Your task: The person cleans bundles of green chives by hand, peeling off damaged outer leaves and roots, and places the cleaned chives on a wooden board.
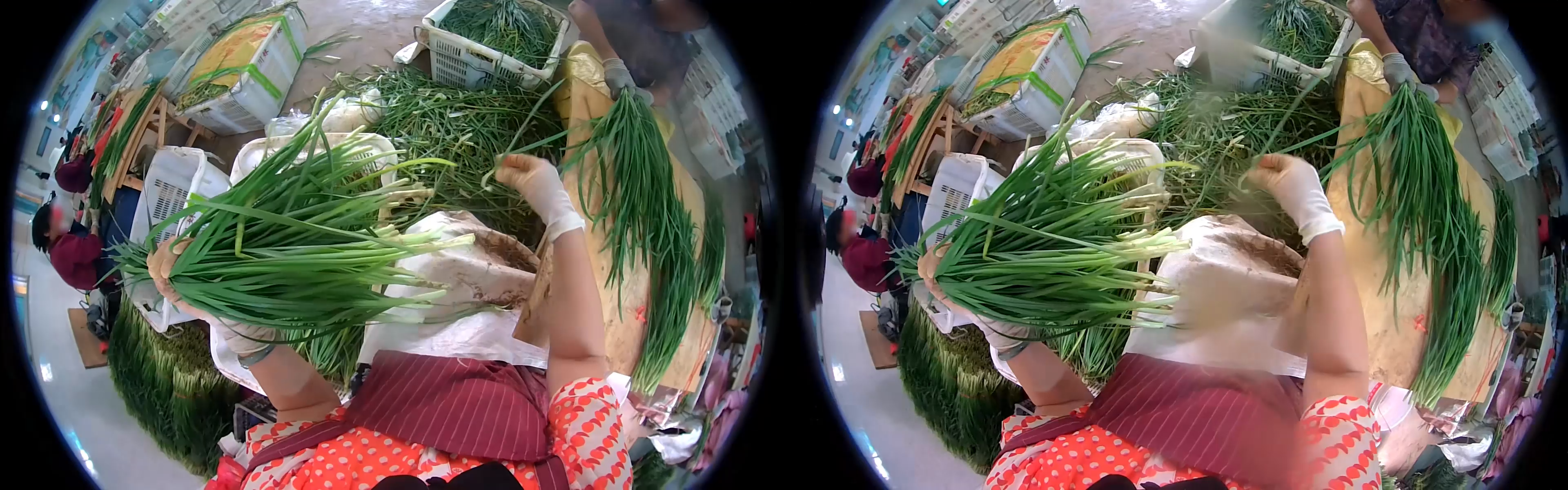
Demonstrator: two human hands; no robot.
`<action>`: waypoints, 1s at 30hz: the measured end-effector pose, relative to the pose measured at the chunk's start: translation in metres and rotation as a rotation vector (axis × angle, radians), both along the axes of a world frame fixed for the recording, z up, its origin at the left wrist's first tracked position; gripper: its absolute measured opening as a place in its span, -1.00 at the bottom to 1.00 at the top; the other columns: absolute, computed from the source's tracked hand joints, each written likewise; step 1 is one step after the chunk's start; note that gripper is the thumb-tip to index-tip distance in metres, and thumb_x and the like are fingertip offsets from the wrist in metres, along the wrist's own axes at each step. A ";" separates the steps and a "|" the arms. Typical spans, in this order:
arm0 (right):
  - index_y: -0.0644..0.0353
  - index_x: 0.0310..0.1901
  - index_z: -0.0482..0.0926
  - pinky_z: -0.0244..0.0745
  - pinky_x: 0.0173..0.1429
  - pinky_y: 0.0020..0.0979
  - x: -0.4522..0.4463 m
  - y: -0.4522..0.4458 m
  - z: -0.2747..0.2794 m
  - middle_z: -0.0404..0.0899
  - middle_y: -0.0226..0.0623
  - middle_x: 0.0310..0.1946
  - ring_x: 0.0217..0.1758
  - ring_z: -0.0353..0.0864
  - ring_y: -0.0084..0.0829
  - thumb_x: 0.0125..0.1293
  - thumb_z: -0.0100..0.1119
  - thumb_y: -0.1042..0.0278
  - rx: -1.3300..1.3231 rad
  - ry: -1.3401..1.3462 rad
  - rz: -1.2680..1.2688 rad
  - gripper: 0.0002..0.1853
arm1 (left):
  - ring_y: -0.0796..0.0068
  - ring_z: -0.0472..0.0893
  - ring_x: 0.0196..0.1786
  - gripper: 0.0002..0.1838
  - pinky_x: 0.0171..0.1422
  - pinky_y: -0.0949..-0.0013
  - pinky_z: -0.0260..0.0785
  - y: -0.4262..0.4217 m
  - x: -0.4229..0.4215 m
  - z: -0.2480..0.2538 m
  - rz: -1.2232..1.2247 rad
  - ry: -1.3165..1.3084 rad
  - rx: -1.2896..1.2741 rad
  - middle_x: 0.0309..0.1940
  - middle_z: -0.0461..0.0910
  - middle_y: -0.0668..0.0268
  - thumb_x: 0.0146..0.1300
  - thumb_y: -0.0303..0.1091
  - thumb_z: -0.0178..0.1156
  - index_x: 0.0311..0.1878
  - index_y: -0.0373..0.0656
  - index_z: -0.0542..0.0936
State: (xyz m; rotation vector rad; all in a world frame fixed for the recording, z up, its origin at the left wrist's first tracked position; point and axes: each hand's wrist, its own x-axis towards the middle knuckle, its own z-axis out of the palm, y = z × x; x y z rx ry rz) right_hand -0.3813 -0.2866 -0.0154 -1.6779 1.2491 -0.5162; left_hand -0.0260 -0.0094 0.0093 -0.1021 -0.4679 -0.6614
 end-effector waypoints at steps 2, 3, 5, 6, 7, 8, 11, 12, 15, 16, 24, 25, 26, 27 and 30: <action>0.23 -0.21 0.61 0.38 -0.06 -0.52 0.003 0.010 0.010 0.64 -0.36 -0.28 -0.23 0.54 -0.53 0.12 0.26 0.34 -0.252 0.044 0.058 -0.78 | 0.60 0.35 -0.35 -0.79 0.17 0.31 0.19 -0.001 -0.002 0.001 0.210 -0.060 0.149 -0.52 0.25 0.53 0.22 -0.46 -0.19 -0.54 0.02 0.27; 0.20 -0.18 0.61 0.40 -0.03 -0.49 0.010 0.017 0.020 0.65 -0.32 -0.24 -0.20 0.57 -0.48 0.07 0.29 0.38 -0.500 0.086 0.115 -0.75 | 0.60 0.35 -0.35 -0.79 0.18 0.31 0.19 -0.002 -0.004 0.002 0.281 -0.078 0.202 -0.52 0.25 0.53 0.21 -0.47 -0.19 -0.54 0.02 0.27; -0.08 -0.13 0.63 0.30 0.16 -0.28 0.030 0.033 0.039 0.64 -0.36 -0.26 -0.08 0.56 -0.38 -0.04 0.33 0.23 -0.926 -0.093 0.323 -0.65 | 0.59 0.36 -0.34 -0.81 0.21 0.29 0.17 -0.009 -0.011 0.003 -0.037 -0.042 -0.099 -0.52 0.26 0.52 0.20 -0.48 -0.20 -0.51 0.00 0.28; -0.12 -0.06 0.59 0.27 0.20 -0.21 0.039 0.043 0.048 0.60 -0.38 -0.13 0.05 0.49 -0.38 -0.07 0.33 0.17 -0.996 -0.031 0.421 -0.57 | 0.58 0.36 -0.34 -0.82 0.22 0.28 0.17 -0.012 -0.012 0.003 -0.149 -0.029 -0.192 -0.52 0.26 0.51 0.20 -0.48 -0.21 -0.50 0.00 0.29; -0.14 0.03 0.54 0.27 0.21 -0.18 0.048 0.054 0.053 0.54 -0.40 -0.05 0.08 0.45 -0.38 -0.05 0.31 0.18 -1.161 0.015 0.470 -0.50 | 0.58 0.36 -0.33 -0.82 0.22 0.27 0.16 -0.012 -0.008 -0.003 -0.143 0.010 -0.259 -0.52 0.25 0.51 0.20 -0.49 -0.21 -0.48 0.00 0.29; -0.11 0.02 0.56 0.31 0.17 -0.25 0.076 0.056 0.035 0.55 -0.52 -0.17 -0.12 0.54 -0.35 -0.18 0.37 0.21 -1.300 -0.100 0.498 -0.43 | 0.58 0.37 -0.32 -0.83 0.23 0.26 0.16 -0.010 -0.004 -0.007 -0.138 0.027 -0.293 -0.52 0.25 0.52 0.21 -0.49 -0.21 -0.48 0.00 0.29; -0.12 0.02 0.55 0.28 0.19 -0.25 0.083 0.054 0.024 0.57 -0.54 -0.19 -0.12 0.55 -0.36 -0.11 0.33 0.23 -1.429 -0.139 0.593 -0.47 | 0.59 0.37 -0.29 -0.82 0.24 0.26 0.15 0.003 0.004 -0.011 -0.061 0.049 -0.141 -0.52 0.25 0.54 0.21 -0.49 -0.20 -0.48 0.00 0.29; -0.12 -0.01 0.57 0.27 0.20 -0.26 0.082 0.058 0.027 0.59 -0.55 -0.18 -0.11 0.56 -0.38 -0.06 0.31 0.25 -1.320 -0.169 0.580 -0.53 | 0.59 0.37 -0.28 -0.82 0.24 0.25 0.14 0.005 0.005 -0.011 -0.035 0.049 -0.078 -0.52 0.25 0.54 0.21 -0.49 -0.20 -0.49 0.01 0.29; -0.13 -0.04 0.58 0.24 0.22 -0.27 0.086 0.067 0.022 0.61 -0.54 -0.17 -0.06 0.57 -0.42 0.03 0.27 0.30 -1.102 -0.275 0.549 -0.62 | 0.59 0.37 -0.25 -0.82 0.25 0.25 0.15 0.001 0.001 -0.012 0.025 0.062 -0.176 -0.52 0.24 0.54 0.21 -0.48 -0.20 -0.49 0.01 0.28; -0.13 -0.05 0.58 0.23 0.23 -0.28 0.087 0.070 0.020 0.62 -0.53 -0.16 -0.02 0.56 -0.44 0.07 0.26 0.32 -0.997 -0.348 0.530 -0.65 | 0.58 0.37 -0.24 -0.83 0.26 0.24 0.15 0.000 0.001 -0.012 0.041 -0.032 -0.153 -0.51 0.24 0.54 0.21 -0.47 -0.20 -0.47 0.02 0.29; 0.19 -0.24 0.65 0.43 0.04 -0.50 0.037 0.020 0.015 0.66 -0.31 -0.24 -0.21 0.60 -0.56 0.25 0.13 0.41 -0.315 -0.681 -0.280 -0.86 | 0.39 0.37 0.08 -0.84 0.32 0.19 0.09 0.020 0.029 -0.042 -0.354 0.123 -0.517 -0.18 0.44 0.42 0.20 -0.30 0.06 -0.16 -0.05 0.43; 0.13 -0.14 0.64 0.44 0.01 -0.50 0.020 -0.005 -0.012 0.67 -0.30 -0.26 -0.25 0.62 -0.56 0.20 0.19 0.37 -0.303 -0.422 -0.306 -0.80 | 0.41 0.40 0.02 -0.88 0.32 0.21 0.09 0.022 0.028 -0.036 -0.193 -0.044 -0.316 -0.23 0.45 0.42 0.19 -0.34 0.05 -0.19 -0.03 0.43; 0.08 -0.04 0.60 0.45 0.01 -0.45 0.008 -0.020 -0.034 0.65 -0.25 -0.24 -0.20 0.62 -0.43 0.12 0.26 0.31 -0.528 -0.064 -0.308 -0.68 | 0.46 0.43 -0.05 -0.90 0.32 0.23 0.09 0.010 0.012 -0.017 -0.167 -0.171 -0.289 -0.29 0.46 0.45 0.18 -0.38 0.04 -0.23 -0.02 0.42; 0.05 -0.02 0.59 0.43 0.04 -0.41 0.009 -0.016 -0.028 0.64 -0.23 -0.21 -0.15 0.60 -0.37 0.09 0.29 0.30 -0.685 0.003 -0.222 -0.63 | 0.51 0.46 -0.13 -0.92 0.31 0.26 0.09 -0.002 -0.003 0.001 -0.132 -0.298 -0.265 -0.35 0.46 0.48 0.17 -0.42 0.02 -0.26 -0.01 0.42; 0.05 0.04 0.54 0.38 0.14 -0.35 0.032 0.015 -0.015 0.58 -0.19 -0.07 0.02 0.53 -0.29 0.02 0.33 0.22 -0.664 -0.159 0.167 -0.52 | 0.56 0.45 -0.14 -0.91 0.31 0.29 0.08 0.009 0.012 -0.012 -0.144 -0.223 -0.279 -0.38 0.43 0.51 0.14 -0.45 0.01 -0.29 -0.01 0.39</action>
